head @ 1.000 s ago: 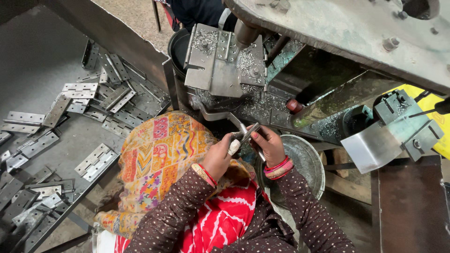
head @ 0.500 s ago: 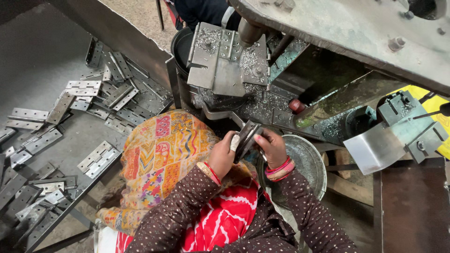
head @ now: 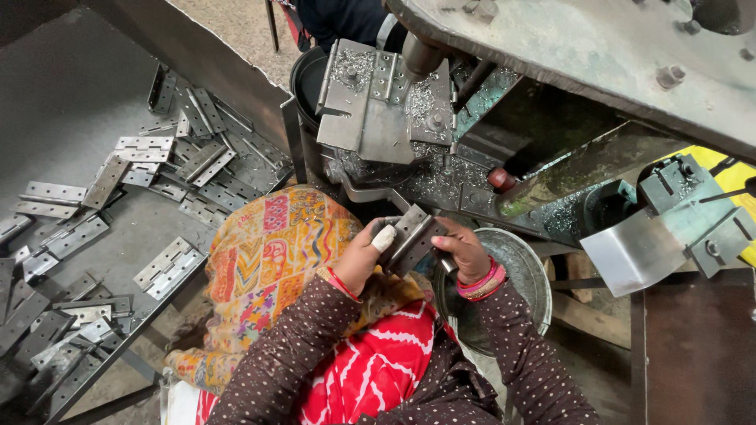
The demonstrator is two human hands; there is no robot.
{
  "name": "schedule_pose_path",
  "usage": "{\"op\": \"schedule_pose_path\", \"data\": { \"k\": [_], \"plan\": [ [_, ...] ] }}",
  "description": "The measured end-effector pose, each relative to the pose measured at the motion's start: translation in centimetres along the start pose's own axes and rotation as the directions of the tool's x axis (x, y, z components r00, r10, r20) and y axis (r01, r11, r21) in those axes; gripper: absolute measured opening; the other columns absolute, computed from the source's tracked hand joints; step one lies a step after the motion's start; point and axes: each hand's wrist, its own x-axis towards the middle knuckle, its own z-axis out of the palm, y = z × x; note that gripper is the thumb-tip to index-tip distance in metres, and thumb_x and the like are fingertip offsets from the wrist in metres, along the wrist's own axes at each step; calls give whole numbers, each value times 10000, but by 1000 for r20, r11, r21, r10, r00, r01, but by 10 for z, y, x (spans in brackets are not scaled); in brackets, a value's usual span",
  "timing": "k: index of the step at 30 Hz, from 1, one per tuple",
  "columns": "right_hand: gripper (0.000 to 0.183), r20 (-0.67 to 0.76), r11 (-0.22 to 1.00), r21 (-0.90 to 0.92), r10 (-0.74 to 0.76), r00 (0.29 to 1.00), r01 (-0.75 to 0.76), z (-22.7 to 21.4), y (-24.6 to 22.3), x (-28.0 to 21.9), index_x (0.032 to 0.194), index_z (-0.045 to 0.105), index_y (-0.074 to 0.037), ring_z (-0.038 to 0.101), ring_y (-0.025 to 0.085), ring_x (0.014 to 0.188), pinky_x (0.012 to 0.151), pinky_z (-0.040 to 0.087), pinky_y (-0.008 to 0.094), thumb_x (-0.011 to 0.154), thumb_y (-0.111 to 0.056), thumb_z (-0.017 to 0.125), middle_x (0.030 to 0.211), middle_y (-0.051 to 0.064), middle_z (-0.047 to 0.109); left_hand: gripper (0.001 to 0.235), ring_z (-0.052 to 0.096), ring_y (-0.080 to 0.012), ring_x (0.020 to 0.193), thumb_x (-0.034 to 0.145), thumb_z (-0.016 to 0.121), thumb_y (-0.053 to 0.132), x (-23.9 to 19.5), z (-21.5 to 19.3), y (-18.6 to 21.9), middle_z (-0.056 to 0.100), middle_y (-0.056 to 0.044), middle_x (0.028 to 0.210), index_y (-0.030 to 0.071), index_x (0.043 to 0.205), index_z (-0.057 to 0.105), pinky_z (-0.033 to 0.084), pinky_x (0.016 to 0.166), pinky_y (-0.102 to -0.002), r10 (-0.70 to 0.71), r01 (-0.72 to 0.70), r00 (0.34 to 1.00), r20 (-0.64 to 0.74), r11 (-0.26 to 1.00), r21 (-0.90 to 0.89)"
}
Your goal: The person picks up metal brackets from a bin and places them one at a time under a drilling machine to create holes.
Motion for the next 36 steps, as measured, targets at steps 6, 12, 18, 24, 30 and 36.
{"op": "schedule_pose_path", "data": {
  "k": [6,12,18,24,30,36],
  "plan": [
    [375,-23,998,-55,19,1000,-20,5,-5,1,1313,633,57,700,162,1033,932,541,307,956,-61,624,1168,104,732,330,583,-141,1002,1069,571,212,4,-8,-2,650,-31,1121,39,1349,598,487,855,-303,-134,133,991,-2,989,-56],
    [253,-178,996,64,-50,983,62,12,-5,8,1193,683,44,692,142,914,823,549,307,1023,-125,604,1037,65,734,707,475,-340,1331,888,742,227,-22,22,69,501,-229,1407,-13,1458,399,382,1100,-436,528,-509,820,222,495,704],
    [192,-160,995,43,-77,984,85,-2,4,12,1132,666,20,677,117,891,809,542,295,1064,-152,615,1013,36,727,532,578,-349,1239,815,662,171,-38,40,90,572,-171,1271,150,1345,621,479,1086,-508,290,-600,621,728,-422,680],
    [442,-121,959,-262,-146,982,110,10,8,23,1335,653,3,669,125,930,839,532,287,1057,-325,552,1077,60,732,330,661,-315,1130,911,627,140,-31,33,104,653,-134,1201,102,1236,674,601,877,-389,534,-421,567,627,-466,778],
    [491,-63,376,-921,-393,918,98,42,-12,17,1366,609,-64,726,254,1031,891,554,368,979,-364,604,1184,131,702,240,645,-306,1156,936,624,182,39,19,122,665,-120,1218,129,1165,674,540,853,-427,530,-271,629,569,-537,799],
    [553,-149,81,-988,-222,964,-134,25,9,25,1337,570,-86,690,437,952,801,546,515,917,-433,664,1039,219,726,392,575,-272,1246,911,551,199,94,11,97,622,-123,1314,143,1285,655,310,1132,-622,547,-62,749,375,-506,861]
  ]
}}
